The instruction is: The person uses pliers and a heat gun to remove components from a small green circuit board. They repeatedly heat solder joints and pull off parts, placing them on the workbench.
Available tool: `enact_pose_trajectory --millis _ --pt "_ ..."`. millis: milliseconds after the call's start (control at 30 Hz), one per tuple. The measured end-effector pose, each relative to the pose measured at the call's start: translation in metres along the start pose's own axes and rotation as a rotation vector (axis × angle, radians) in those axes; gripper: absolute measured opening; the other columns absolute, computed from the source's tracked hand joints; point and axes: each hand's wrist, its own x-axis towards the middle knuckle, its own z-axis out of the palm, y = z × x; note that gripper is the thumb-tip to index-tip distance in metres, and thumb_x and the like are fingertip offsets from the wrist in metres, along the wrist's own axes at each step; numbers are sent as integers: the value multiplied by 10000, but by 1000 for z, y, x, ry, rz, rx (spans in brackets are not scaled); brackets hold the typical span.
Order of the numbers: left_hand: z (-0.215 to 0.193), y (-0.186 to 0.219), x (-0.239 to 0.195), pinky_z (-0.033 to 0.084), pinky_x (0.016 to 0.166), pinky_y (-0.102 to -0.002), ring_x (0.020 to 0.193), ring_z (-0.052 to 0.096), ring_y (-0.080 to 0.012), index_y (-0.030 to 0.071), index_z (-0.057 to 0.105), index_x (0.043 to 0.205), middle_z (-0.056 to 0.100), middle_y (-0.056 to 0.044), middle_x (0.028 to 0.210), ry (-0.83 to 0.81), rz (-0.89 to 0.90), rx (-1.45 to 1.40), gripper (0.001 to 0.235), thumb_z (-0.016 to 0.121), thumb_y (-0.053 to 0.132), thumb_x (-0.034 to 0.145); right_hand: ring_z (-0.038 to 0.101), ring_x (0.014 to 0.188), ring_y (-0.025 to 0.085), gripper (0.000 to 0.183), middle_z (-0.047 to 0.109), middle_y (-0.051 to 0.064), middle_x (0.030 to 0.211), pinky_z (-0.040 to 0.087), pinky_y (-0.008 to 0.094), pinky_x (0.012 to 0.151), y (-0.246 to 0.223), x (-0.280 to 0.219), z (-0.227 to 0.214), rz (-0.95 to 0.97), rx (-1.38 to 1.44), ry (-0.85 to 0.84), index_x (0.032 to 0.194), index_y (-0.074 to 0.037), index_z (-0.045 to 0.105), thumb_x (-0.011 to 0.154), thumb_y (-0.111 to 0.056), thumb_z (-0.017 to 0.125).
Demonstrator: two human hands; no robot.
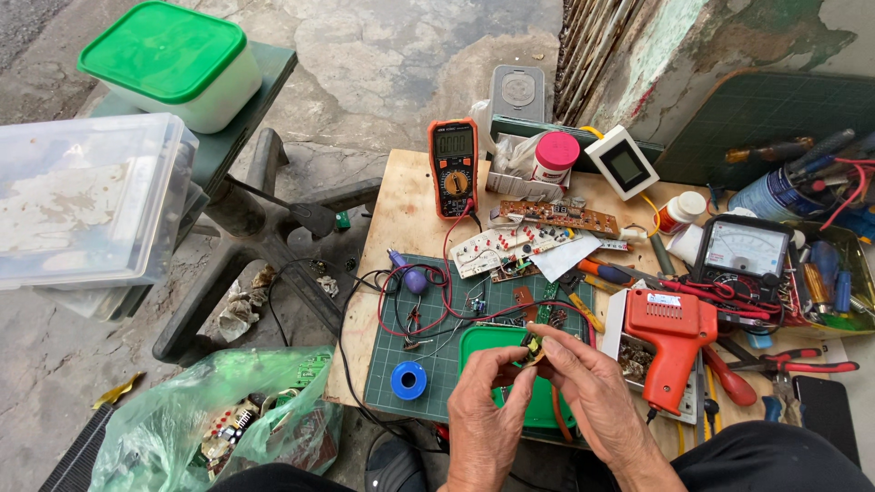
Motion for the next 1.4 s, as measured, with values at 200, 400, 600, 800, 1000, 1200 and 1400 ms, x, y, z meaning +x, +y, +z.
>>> enact_pose_trajectory --millis 200,400,600,800,1000,1200,1400 --pt "-8 -3 5 630 756 -268 808 745 -103 173 774 1080 780 20 1031 -166 -172 3 170 857 220 939 657 1060 291 465 755 250 1207 581 437 936 11 8 -14 -46 -115 -37 1384 177 781 1021 -91 672" --pt "-6 0 7 585 754 -217 803 645 -54 147 758 1036 731 42 915 -246 -609 -197 216 901 253 914 643 743 239 397 763 191 915 563 380 707 12 8 -18 -22 -320 42 1231 104 897 1009 -195 759" --pt "0 -1 4 641 830 -257 848 725 -105 71 744 1051 802 -51 909 -183 -763 -456 250 922 146 891 558 621 207 335 616 120 664 475 368 528 10 7 -18 -86 -427 55 846 74 826 997 -225 830" --pt "8 -10 0 693 930 -340 909 817 -280 -12 693 1166 770 -154 995 -116 -939 -811 330 873 119 923 663 676 206 301 739 122 740 559 305 723 9 12 -29 -163 -629 91 1136 -7 937 1050 -214 737" --pt "19 -24 -7 699 1019 -429 922 787 -241 4 689 1126 776 -153 970 -75 -943 -1024 267 859 82 935 721 820 188 296 846 98 1029 587 304 788 -4 2 -20 -90 -604 128 1203 -44 936 977 -159 783" --pt "15 -3 -3 690 968 -387 988 826 -259 -45 719 1332 827 -213 988 -38 -946 -962 347 735 141 1039 735 773 220 315 858 154 954 605 318 772 8 14 -29 -116 -522 156 1260 -8 898 993 -130 785" --pt "14 2 -2 700 923 -397 939 842 -321 -68 766 1308 864 -297 1052 69 -974 -861 334 734 92 1017 704 751 231 354 807 188 888 580 322 750 17 17 -31 -76 -441 146 1309 24 863 1003 -128 774"
